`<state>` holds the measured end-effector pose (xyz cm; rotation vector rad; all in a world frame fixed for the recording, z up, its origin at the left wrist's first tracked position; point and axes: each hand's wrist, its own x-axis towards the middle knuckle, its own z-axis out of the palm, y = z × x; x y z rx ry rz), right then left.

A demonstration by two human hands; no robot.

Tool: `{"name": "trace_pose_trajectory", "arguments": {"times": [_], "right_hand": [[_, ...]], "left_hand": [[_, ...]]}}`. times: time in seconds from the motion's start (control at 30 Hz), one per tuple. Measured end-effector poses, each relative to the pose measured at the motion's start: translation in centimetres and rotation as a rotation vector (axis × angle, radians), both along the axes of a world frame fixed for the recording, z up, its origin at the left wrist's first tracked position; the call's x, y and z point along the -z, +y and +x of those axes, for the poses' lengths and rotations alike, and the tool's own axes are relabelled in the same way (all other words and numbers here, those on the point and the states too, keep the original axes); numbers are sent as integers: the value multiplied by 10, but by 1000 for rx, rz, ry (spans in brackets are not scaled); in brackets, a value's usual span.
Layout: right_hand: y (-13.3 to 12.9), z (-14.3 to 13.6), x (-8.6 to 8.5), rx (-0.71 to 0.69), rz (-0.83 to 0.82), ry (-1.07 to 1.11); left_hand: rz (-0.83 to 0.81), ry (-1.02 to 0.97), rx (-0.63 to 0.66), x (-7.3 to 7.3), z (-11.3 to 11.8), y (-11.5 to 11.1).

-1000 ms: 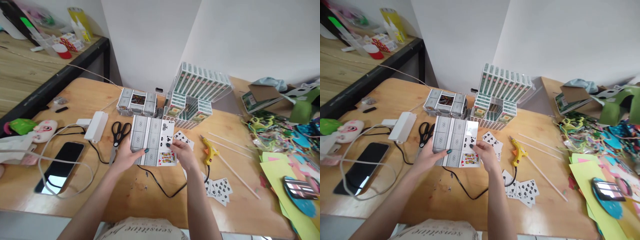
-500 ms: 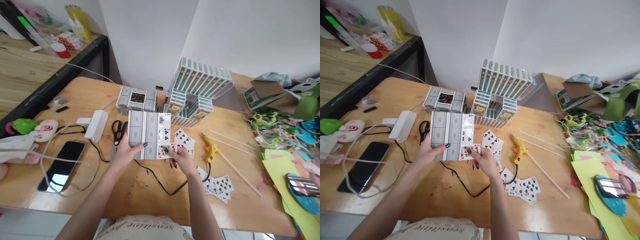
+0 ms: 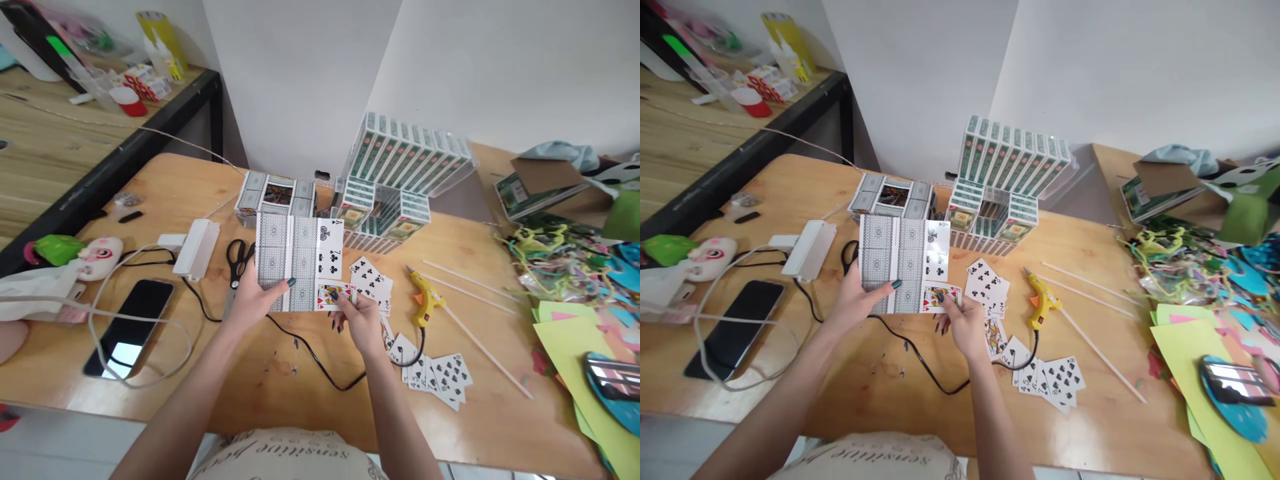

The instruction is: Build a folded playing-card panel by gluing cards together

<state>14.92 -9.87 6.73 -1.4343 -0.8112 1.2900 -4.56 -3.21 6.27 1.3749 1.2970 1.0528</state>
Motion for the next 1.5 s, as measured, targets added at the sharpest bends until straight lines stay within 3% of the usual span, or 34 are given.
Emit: {"name": "trace_pose_trajectory", "arguments": {"times": [0.47,0.6,0.77,0.83,1.13,1.5], "right_hand": [[-12,-21,8,175,47,-143],[-9,-16,1,99,-24,-79],[0,8,-7,-250,-230,212],[2,14,-9,-312,-277,253],[-4,8,-10,-161,-173,62],[-7,9,-2,-174,-161,64]], "left_hand": [[-31,-2,8,0,-3,3],[-46,103,-3,-2,-7,2],[-72,167,34,-6,-11,-1],[-83,190,49,-8,-11,-1],[-262,149,228,-15,-12,5],[-238,126,197,-26,-4,2]]}}
